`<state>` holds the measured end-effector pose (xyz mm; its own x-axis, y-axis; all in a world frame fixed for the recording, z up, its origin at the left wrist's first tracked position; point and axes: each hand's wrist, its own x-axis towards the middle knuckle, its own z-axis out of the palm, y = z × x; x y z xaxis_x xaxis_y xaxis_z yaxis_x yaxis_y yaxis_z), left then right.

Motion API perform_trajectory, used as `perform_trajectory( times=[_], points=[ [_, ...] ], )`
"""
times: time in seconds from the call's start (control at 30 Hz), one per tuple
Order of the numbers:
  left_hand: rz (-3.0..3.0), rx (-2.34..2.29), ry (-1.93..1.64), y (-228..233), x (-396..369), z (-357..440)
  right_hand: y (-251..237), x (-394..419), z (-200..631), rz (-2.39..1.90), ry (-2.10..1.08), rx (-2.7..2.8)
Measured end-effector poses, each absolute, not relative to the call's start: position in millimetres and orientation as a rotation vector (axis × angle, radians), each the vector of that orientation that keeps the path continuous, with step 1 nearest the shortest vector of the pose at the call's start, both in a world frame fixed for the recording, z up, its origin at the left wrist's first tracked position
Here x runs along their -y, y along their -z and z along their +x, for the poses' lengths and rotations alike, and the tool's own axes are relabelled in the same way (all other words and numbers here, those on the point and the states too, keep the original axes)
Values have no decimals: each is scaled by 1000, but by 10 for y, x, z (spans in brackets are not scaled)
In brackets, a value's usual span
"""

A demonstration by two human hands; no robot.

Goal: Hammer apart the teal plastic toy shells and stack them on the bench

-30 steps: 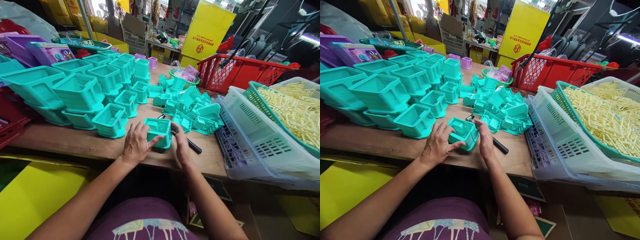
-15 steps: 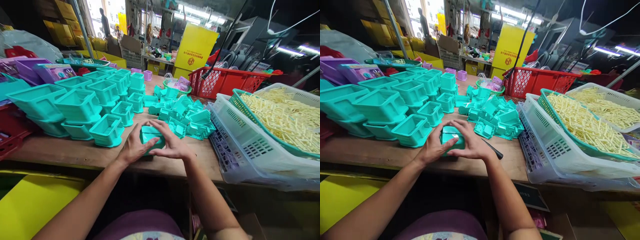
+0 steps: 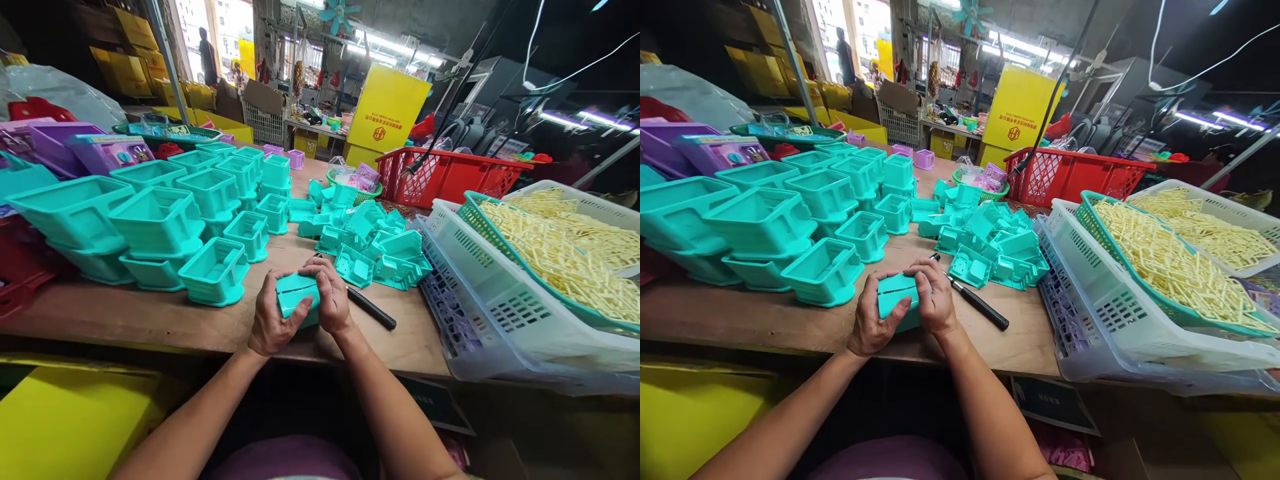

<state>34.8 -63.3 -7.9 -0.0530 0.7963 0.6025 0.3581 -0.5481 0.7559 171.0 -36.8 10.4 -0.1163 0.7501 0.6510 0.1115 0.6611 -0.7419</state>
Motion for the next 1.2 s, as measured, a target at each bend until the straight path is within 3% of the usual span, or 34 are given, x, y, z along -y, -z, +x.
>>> perform_trajectory(
  times=[0.2,0.33,0.4,0.53,0.67,0.83,1.2],
  points=[
    [1928,-1145,-1460,0,634,194,-46,393,1661,-795,-692,1447],
    [2168,-1044,-1225,-244,644,45,16,324,1758,-942,-1154,1122],
    [2235,-1185,-1102,-368,638,49,5,312,1852,-1069,-1233,1087],
    [2218,-1575,-686,-509,597,217,-104,431,2037,-1124,-1123,1332],
    [2232,-1614,-503,-507,512,324,-100,531,2106,-1131,-999,1602],
    [2234,-1395,-508,-432,398,267,69,498,2030,-1078,-1072,1517],
    [2495,-1732,18,-615,294,551,184,553,1925,-1151,-1029,1284]
  ],
)
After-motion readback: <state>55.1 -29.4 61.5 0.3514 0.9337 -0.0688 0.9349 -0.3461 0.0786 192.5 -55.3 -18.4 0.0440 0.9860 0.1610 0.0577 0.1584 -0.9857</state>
